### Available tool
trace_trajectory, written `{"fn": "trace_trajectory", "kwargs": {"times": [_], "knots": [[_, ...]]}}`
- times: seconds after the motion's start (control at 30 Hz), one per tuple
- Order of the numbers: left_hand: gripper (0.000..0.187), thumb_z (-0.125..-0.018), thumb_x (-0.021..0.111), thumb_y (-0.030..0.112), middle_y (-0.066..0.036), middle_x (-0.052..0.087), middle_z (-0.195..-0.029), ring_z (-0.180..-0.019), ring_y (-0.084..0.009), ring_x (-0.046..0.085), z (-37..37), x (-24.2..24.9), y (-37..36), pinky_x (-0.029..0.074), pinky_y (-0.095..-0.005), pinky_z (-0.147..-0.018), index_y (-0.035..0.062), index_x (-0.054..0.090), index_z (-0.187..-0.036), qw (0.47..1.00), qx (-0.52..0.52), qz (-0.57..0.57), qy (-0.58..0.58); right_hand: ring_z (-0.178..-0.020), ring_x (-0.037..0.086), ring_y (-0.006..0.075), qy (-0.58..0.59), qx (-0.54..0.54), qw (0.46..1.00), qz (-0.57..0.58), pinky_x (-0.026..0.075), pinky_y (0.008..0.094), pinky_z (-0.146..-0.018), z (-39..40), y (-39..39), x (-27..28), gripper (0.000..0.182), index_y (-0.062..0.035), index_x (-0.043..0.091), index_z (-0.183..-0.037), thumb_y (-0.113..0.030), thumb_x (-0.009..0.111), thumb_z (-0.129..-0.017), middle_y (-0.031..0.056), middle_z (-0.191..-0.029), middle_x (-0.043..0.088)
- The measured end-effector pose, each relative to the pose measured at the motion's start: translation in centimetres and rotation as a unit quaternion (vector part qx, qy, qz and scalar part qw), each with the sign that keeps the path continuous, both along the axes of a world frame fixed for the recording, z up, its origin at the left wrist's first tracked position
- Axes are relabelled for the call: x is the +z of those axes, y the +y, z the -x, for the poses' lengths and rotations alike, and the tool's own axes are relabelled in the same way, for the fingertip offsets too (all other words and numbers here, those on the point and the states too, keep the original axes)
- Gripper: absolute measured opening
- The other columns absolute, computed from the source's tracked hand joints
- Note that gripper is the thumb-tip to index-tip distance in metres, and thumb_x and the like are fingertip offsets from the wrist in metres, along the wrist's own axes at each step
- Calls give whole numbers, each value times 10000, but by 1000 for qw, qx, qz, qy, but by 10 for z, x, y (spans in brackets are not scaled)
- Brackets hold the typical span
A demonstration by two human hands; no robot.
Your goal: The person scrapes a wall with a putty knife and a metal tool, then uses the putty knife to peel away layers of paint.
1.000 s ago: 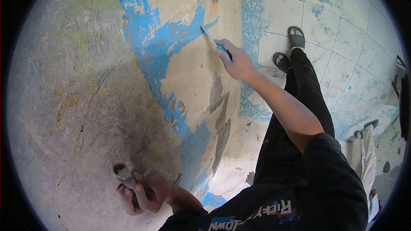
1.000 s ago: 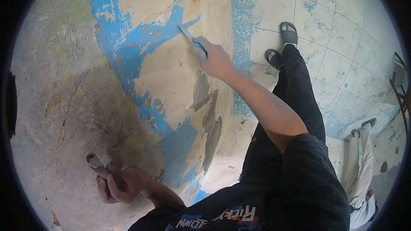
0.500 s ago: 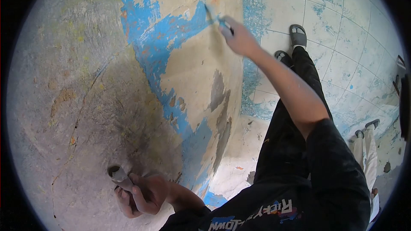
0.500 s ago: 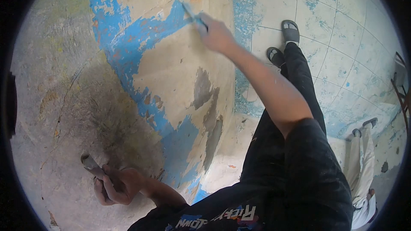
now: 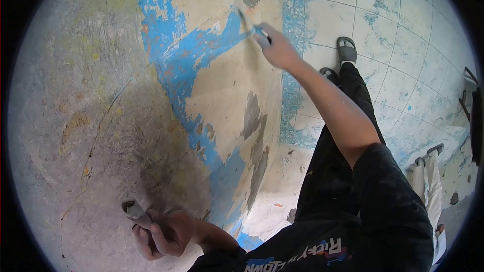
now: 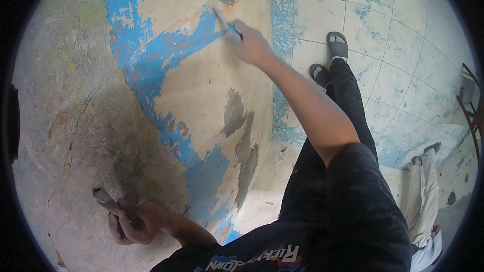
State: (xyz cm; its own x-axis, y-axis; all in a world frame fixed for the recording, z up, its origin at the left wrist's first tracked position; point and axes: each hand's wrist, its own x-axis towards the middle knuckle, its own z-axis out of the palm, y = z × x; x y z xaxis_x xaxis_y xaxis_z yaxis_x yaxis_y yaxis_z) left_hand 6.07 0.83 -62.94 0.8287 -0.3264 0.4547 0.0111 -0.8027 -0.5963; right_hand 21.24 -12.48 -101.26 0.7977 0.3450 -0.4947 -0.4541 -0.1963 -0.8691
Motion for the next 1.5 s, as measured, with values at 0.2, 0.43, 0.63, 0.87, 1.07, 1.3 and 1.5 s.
{"fn": "trace_trajectory", "kwargs": {"times": [0.2, 0.43, 0.63, 0.87, 1.07, 1.3, 1.5], "knots": [[272, -850, 743, -62, -124, 510, -1084, -1031, -263, 573, 1, 4, -1, 558, -405, -820, 79, 611, -1041, 1000, -1, -12, 25, -917, 652, 452, 15, 21, 999, -23, 506, 485, -804, 44, -6, 25, 305, -115, 564, -1233, -303, 536, -994, 240, -973, 675], [293, -842, 740, -87, -120, 516, -1098, -1018, -273, 594, 4, 2, 1, 556, -408, -826, 85, 608, -1040, 1000, 5, 6, -2, -920, 659, 439, -32, 21, 999, -37, 506, 469, -805, 29, -10, -7, 333, -138, 559, -1289, -294, 540, -995, 247, -949, 670], [286, -842, 735, -96, -121, 515, -1115, -1029, -274, 599, 6, 6, 2, 559, -406, -830, 76, 614, -1035, 1000, 0, 23, 14, -900, 656, 440, 6, 43, 999, -5, 502, 498, -780, 13, -5, -6, 330, -141, 563, -1275, -302, 550, -988, 245, -932, 667], [283, -842, 746, -74, -117, 517, -1122, -1056, -268, 591, 3, 0, 3, 563, -413, -843, 75, 622, -1048, 999, -10, 38, -5, -890, 655, 457, 16, 15, 999, -25, 507, 499, -758, 53, -10, 19, 292, -115, 567, -1200, -316, 546, -989, 249, -918, 667], [288, -853, 742, -60, -116, 520, -1116, -1052, -266, 590, 6, 6, 2, 565, -438, -869, 93, 624, -1066, 1000, -9, 5, 11, -791, 656, 332, 5, 15, 1000, 8, 507, 423, -757, 6, 1, -14, 356, -124, 550, -1307, -326, 543, -1014, 201, -858, 643], [199, -840, 770, -50, -140, 551, -1080, -984, -260, 613, 0, 5, 1, 571, -378, -785, 31, 649, -975, 999, -36, 20, 9, -880, 653, 459, 16, 16, 1000, -18, 505, 492, -741, 46, -10, 10, 280, -86, 560, -1193, -281, 537, -994, 256, -906, 662], [195, -842, 769, -49, -141, 552, -1066, -979, -264, 613, -2, -1, 1, 570, -385, -793, 35, 647, -968, 999, -23, 30, -29, -860, 647, 477, 19, 22, 1000, -11, 506, 516, -756, 21, -5, -8, 289, -109, 562, -1211, -290, 548, -986, 264, -901, 659]]}}
